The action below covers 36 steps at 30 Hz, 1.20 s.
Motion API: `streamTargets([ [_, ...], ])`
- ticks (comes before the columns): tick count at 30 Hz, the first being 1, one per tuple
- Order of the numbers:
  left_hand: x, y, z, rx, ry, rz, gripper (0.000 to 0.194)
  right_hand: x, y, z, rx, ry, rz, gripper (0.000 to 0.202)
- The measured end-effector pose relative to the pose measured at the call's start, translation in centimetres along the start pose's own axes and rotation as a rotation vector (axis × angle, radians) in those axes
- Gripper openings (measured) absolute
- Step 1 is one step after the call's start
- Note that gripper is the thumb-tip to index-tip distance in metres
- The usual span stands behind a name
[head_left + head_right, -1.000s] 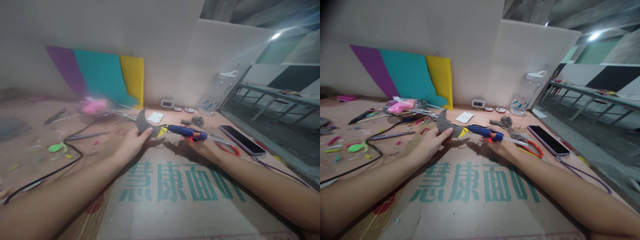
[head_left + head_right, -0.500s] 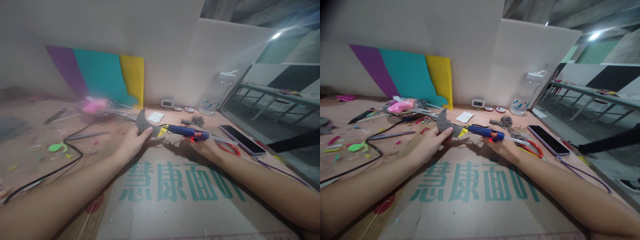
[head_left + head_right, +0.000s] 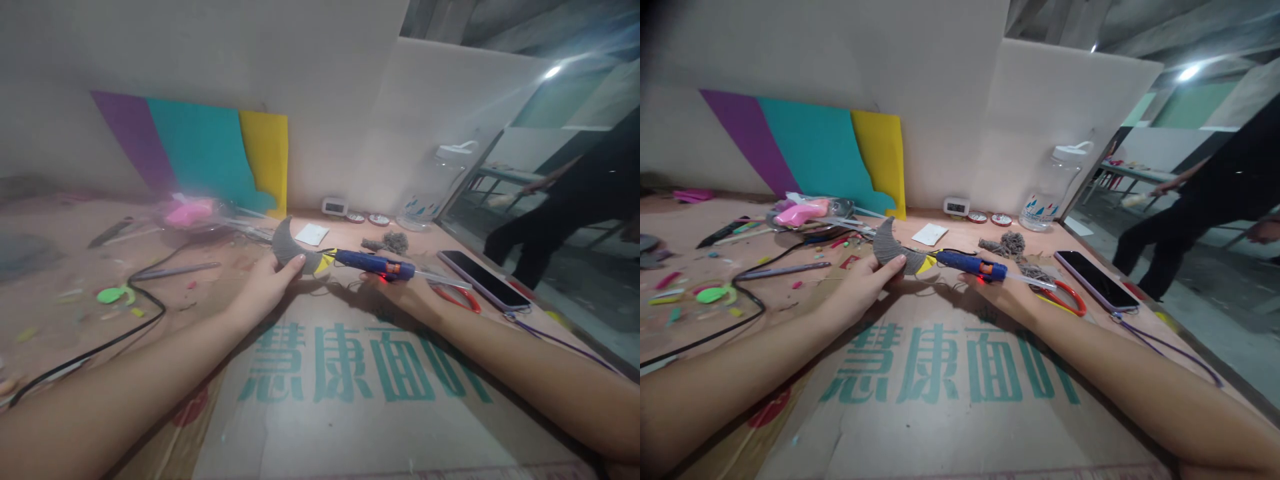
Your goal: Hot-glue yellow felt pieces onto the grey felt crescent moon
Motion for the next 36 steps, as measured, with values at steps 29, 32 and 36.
streamTargets([
  [29,0.04,0.02,-0.03,0.006,0.002,-0.020,0.038,-0.28,0.45,-0.17,-0.004,0.026,-0.034,0.025],
  [32,0.04,0.12,-0.04,0.003,0.004,-0.023,0.037,-0.29,0.30,-0.19,-0.015,0.021,-0.029,0.023],
  [36,0.05,0.19,-0.07,0.004,0.007,-0.024,0.035,-0.24,0.49,-0.23,-0.033,0.015,-0.004,0.023],
])
Point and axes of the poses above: each hand's wrist, its own x-axis away from the middle knuckle, its own z-axis out of the back of the hand, y = z × x, the point moved 6 cm from there along -x, towards the middle knuckle, and after that the axes turned 4 degrees about -z, right-handed, at the moved point
